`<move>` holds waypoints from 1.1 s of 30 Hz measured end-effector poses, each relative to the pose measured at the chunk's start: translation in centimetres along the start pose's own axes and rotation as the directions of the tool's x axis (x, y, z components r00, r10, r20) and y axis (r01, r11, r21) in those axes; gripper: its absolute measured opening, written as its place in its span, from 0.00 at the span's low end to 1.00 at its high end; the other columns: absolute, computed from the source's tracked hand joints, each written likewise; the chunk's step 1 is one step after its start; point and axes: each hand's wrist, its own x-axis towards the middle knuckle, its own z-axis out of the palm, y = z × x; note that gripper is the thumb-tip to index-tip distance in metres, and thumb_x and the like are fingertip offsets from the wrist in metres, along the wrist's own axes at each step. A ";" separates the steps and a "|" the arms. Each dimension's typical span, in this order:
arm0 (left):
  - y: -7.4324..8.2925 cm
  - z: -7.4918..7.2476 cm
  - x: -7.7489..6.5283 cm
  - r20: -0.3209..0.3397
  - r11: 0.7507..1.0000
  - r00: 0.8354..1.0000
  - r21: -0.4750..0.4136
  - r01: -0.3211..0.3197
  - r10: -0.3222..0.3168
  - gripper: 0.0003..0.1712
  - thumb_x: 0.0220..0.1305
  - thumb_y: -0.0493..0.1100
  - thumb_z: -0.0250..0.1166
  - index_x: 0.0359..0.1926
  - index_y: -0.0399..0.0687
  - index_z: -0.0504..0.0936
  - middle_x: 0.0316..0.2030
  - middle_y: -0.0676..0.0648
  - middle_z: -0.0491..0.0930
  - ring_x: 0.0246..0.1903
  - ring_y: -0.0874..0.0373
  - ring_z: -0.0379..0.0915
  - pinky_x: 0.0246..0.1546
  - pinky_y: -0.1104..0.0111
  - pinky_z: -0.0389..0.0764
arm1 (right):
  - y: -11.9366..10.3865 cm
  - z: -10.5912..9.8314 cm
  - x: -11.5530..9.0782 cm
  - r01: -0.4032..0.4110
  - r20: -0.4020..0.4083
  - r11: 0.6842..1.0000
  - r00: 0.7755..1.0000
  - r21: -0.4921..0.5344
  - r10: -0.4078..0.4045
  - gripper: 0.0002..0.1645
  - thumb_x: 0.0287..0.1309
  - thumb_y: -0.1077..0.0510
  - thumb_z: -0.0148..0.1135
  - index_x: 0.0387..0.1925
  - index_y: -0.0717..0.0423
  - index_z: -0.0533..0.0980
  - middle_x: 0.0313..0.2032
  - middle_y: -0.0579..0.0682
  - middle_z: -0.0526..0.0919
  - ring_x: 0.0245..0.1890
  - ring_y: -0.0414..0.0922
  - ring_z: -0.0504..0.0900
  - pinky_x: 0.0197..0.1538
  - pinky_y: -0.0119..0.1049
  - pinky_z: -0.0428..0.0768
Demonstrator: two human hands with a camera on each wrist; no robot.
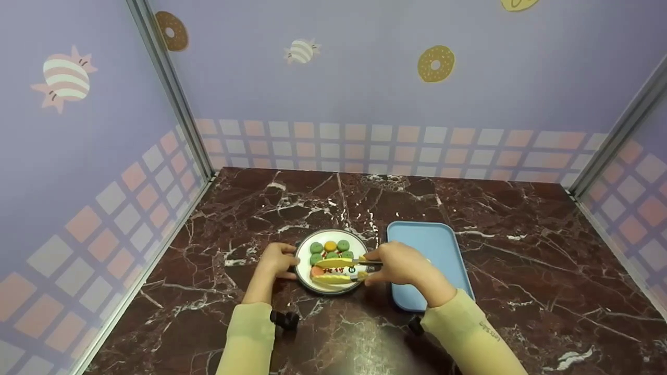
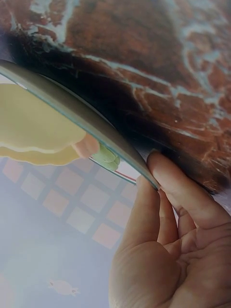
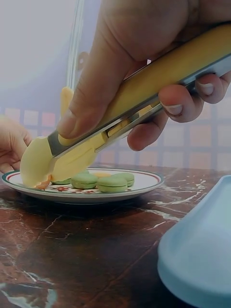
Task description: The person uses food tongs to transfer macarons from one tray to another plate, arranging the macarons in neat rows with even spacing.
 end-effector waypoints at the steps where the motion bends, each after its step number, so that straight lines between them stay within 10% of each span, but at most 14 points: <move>1: 0.0 0.0 0.0 -0.001 1.000 1.000 -0.001 0.000 0.000 0.26 0.67 0.26 0.61 0.66 0.24 0.73 0.60 0.25 0.75 0.39 0.42 0.86 0.31 0.64 0.95 | 0.0 0.0 0.1 0.003 0.002 1.000 1.000 0.003 -0.003 0.16 0.47 0.45 0.80 0.33 0.47 0.85 0.20 0.41 0.78 0.23 0.43 0.75 0.25 0.40 0.77; 33: 0.0 0.0 0.0 -0.009 1.000 1.000 0.016 -0.010 0.010 0.26 0.68 0.26 0.61 0.65 0.24 0.74 0.59 0.26 0.77 0.37 0.44 0.87 0.30 0.65 0.95 | 0.7 -0.8 -1.0 -0.028 -0.007 0.998 1.000 0.054 0.028 0.25 0.49 0.45 0.80 0.49 0.46 0.88 0.33 0.46 0.90 0.30 0.44 0.82 0.33 0.40 0.85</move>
